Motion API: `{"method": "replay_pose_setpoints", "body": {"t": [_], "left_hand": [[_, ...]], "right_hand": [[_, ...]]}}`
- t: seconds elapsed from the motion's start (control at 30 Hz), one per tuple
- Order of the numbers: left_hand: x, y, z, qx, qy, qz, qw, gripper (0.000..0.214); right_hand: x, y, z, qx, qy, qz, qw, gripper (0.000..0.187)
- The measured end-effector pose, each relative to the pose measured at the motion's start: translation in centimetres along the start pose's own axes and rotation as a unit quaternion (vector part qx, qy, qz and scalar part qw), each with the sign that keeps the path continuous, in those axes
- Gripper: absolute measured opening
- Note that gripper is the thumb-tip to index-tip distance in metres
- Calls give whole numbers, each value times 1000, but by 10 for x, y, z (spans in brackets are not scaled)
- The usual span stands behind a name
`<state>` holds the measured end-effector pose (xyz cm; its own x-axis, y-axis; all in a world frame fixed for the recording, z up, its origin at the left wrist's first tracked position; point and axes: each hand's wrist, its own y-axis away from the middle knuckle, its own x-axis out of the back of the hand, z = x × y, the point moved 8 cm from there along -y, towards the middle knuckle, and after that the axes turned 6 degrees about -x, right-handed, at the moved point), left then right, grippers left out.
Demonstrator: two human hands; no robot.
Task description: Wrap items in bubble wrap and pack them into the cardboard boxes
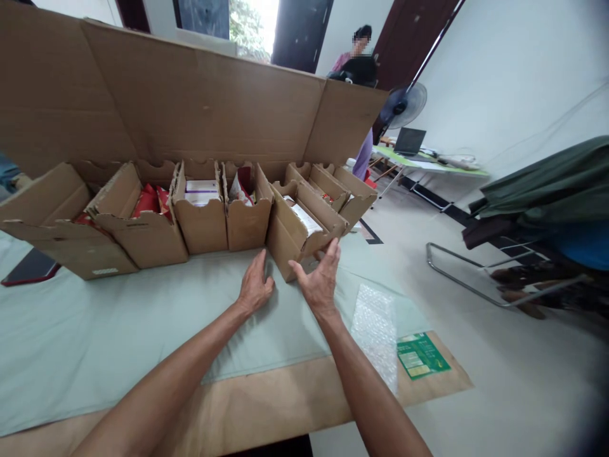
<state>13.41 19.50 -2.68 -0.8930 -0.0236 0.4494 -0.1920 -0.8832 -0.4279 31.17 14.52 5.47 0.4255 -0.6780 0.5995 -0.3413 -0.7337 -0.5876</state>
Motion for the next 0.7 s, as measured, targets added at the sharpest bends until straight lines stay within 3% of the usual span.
{"method": "replay_pose_setpoints", "body": {"t": [0.13,0.23,0.3,0.4,0.7], "left_hand": [[0,0,-1,-1,5,3,1000,79],[0,0,-1,-1,12,5,1000,77],[0,0,-1,1,16,5,1000,76],[1,0,0,4,16,0,1000,74],[-2,-3,4,6,3,-7,1000,73]], "right_hand": [[9,18,-12,-1,7,-34,999,93],[20,39,-18,46,33,-57,997,80],[16,46,-21,76,46,-85,992,70],[-2,39,-25,87,60,-114,988,64],[-68,-20,-42,70,141,-189,969,70]]}}
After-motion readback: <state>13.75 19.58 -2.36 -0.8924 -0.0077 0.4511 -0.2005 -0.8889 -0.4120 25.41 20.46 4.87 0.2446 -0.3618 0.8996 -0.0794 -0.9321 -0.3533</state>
